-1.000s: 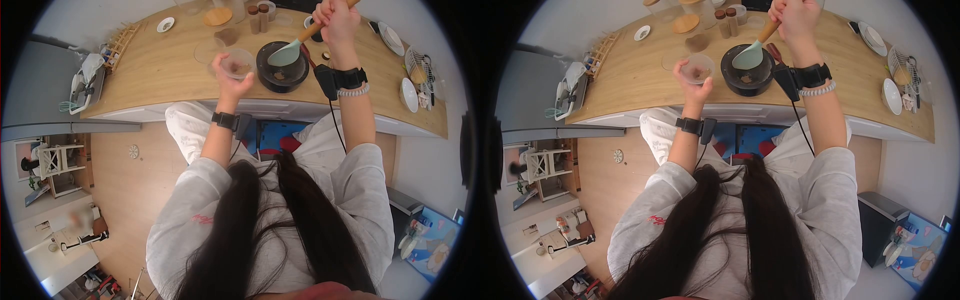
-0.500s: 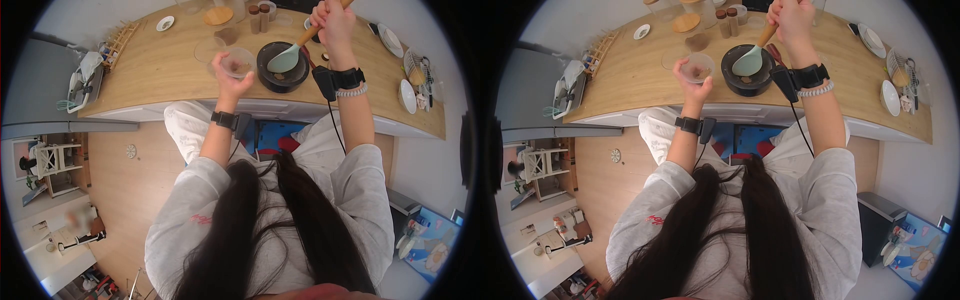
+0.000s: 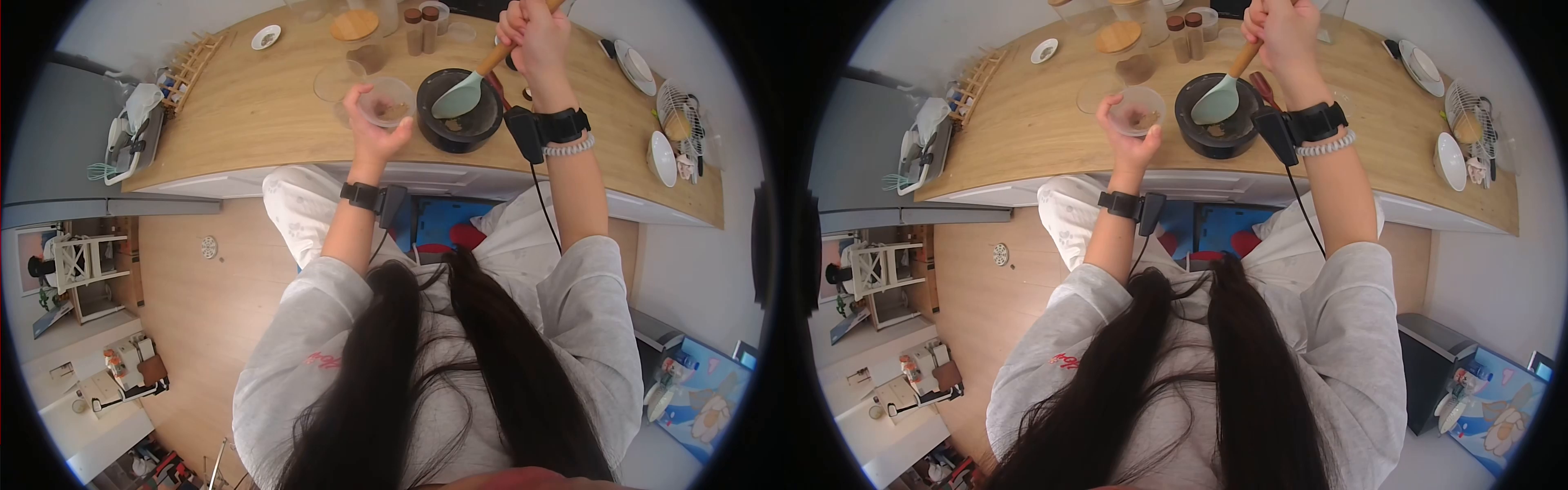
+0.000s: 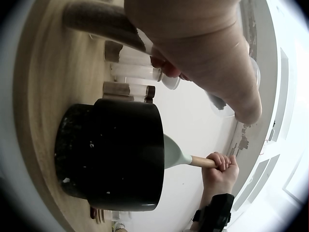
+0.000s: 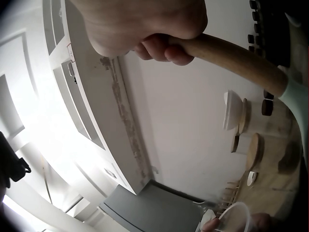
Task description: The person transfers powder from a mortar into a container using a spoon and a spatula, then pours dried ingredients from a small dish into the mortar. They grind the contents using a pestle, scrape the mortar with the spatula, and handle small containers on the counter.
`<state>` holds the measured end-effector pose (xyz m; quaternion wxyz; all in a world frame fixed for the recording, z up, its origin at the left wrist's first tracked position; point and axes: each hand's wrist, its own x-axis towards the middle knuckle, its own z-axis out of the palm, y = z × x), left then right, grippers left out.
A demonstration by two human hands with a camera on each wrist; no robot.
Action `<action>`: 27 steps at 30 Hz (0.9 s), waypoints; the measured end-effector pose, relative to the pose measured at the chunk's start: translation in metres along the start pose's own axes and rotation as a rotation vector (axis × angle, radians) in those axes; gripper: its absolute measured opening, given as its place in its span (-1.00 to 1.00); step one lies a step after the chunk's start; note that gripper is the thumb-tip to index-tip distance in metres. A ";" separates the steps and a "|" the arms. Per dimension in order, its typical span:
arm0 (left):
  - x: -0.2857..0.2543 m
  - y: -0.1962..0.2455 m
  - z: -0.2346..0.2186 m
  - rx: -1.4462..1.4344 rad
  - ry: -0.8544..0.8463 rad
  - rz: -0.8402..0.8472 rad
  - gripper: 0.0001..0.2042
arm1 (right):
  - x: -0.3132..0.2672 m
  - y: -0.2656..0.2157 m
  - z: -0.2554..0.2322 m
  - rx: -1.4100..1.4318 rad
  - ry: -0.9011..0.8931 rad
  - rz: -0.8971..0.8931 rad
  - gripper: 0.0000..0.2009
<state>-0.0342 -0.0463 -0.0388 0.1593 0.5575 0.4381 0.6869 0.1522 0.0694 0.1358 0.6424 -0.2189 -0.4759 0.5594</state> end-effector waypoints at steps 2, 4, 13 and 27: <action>0.000 -0.001 0.000 -0.002 -0.002 0.002 -0.21 | 0.000 -0.001 0.002 0.010 -0.028 0.019 -0.59; 0.000 -0.001 0.001 0.006 -0.004 0.005 -0.21 | 0.001 0.000 0.003 0.008 -0.045 0.034 -0.59; 0.001 0.000 0.001 0.040 -0.034 0.009 -0.21 | 0.021 0.015 -0.006 0.055 -0.122 0.139 -0.60; 0.002 -0.001 0.002 0.014 0.000 0.012 -0.23 | 0.041 0.030 -0.021 0.106 -0.128 0.241 -0.60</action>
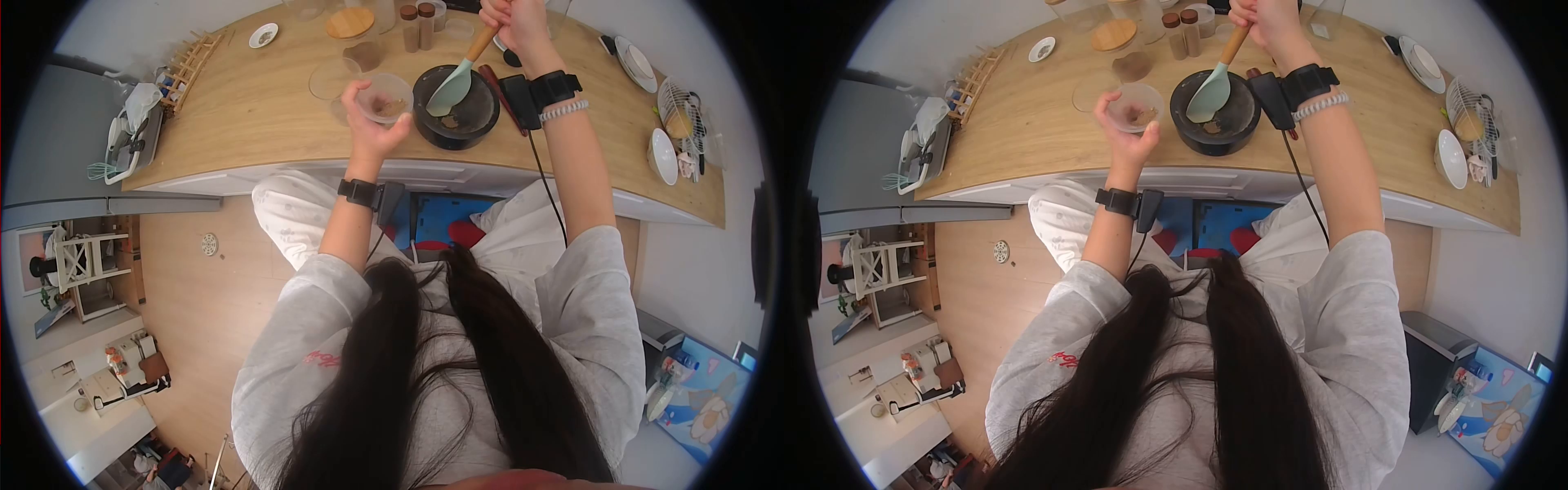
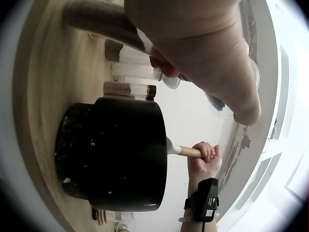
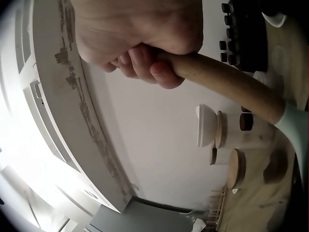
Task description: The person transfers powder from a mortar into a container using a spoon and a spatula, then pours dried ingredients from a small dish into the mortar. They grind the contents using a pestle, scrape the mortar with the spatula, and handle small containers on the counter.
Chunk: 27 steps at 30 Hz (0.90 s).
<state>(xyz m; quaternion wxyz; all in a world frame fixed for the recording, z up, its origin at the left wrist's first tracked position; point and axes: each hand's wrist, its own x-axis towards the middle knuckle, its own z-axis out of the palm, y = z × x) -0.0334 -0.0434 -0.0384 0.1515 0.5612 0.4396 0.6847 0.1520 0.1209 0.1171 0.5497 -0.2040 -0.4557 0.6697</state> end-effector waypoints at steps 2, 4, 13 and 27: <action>0.000 0.001 0.000 0.005 -0.032 -0.003 -0.22 | 0.000 0.000 -0.001 0.023 0.006 0.018 -0.59; 0.001 0.002 0.000 -0.014 -0.016 0.007 -0.22 | 0.001 0.000 -0.002 0.024 0.007 0.025 -0.59; 0.002 0.004 0.002 -0.021 0.037 0.018 -0.24 | 0.003 0.001 -0.001 -0.015 -0.041 0.057 -0.61; 0.001 0.003 0.001 -0.010 0.044 0.007 -0.23 | 0.013 0.003 -0.003 -0.028 -0.024 0.135 -0.64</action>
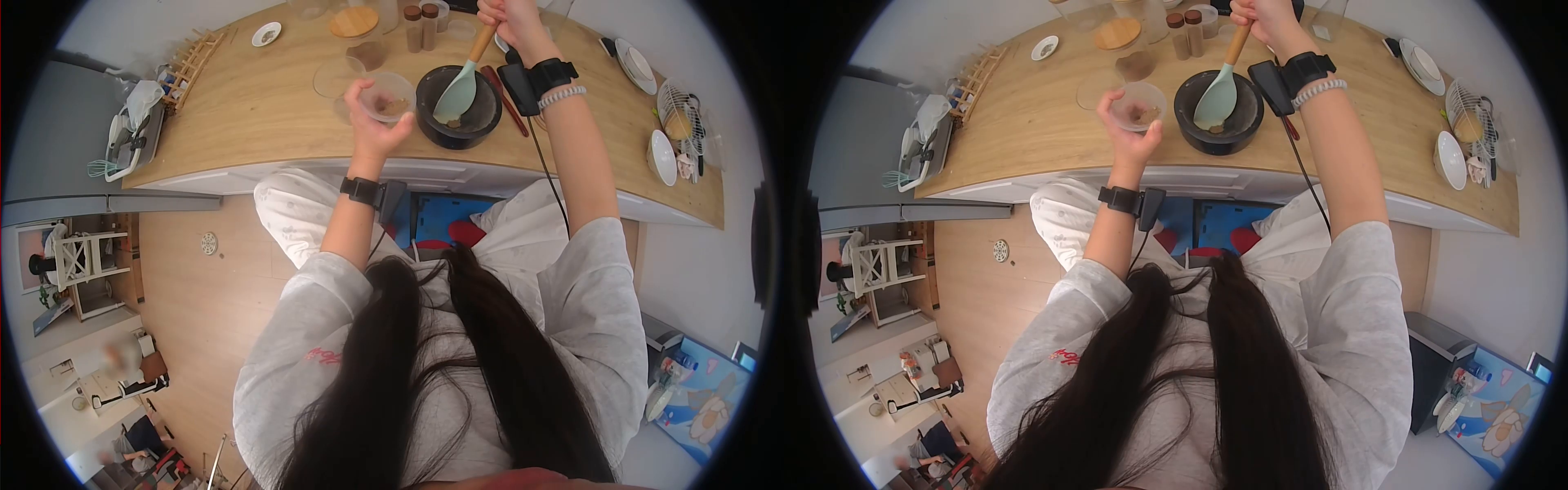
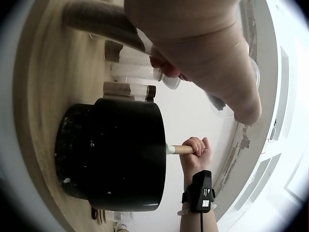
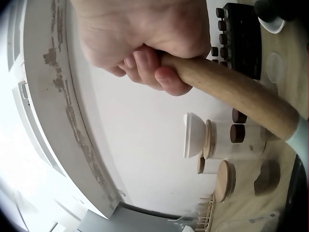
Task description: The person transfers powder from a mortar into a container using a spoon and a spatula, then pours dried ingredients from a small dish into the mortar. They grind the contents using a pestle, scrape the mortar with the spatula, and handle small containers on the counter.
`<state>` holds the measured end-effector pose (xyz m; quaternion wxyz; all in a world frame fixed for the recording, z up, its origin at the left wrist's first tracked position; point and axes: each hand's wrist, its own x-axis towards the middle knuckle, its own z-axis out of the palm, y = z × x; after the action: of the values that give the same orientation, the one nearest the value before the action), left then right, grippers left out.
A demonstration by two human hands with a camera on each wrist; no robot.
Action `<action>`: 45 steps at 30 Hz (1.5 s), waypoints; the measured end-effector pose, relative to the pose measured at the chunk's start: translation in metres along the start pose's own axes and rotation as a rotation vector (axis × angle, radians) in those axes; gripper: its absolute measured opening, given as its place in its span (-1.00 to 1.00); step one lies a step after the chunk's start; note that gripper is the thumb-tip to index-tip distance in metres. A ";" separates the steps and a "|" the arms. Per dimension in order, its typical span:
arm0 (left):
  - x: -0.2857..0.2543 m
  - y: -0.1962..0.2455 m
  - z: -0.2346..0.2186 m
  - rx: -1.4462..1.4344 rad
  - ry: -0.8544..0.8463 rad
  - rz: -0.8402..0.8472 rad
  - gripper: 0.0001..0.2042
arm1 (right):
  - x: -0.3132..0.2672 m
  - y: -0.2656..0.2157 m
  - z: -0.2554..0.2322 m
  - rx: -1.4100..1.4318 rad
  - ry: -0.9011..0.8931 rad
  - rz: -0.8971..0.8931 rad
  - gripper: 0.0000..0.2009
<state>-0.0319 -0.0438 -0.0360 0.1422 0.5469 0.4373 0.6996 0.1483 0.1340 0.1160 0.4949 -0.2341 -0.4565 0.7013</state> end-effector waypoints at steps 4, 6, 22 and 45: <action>0.001 -0.001 0.001 -0.013 0.004 0.009 -0.24 | -0.002 -0.002 0.004 -0.049 0.057 -0.003 -0.63; 0.000 -0.003 0.000 -0.006 -0.006 0.009 -0.24 | -0.002 -0.002 0.003 -0.059 0.071 -0.006 -0.63; 0.000 -0.001 -0.001 -0.017 0.001 -0.005 -0.24 | 0.011 0.007 0.012 -0.219 0.343 -0.040 -0.78; 0.000 -0.004 -0.001 -0.037 0.002 -0.005 -0.23 | 0.046 0.034 -0.047 -0.485 0.646 -0.156 -0.70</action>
<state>-0.0338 -0.0423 -0.0394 0.1537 0.5425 0.4260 0.7076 0.1501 0.1917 0.0703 0.5951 -0.5166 -0.4463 0.4241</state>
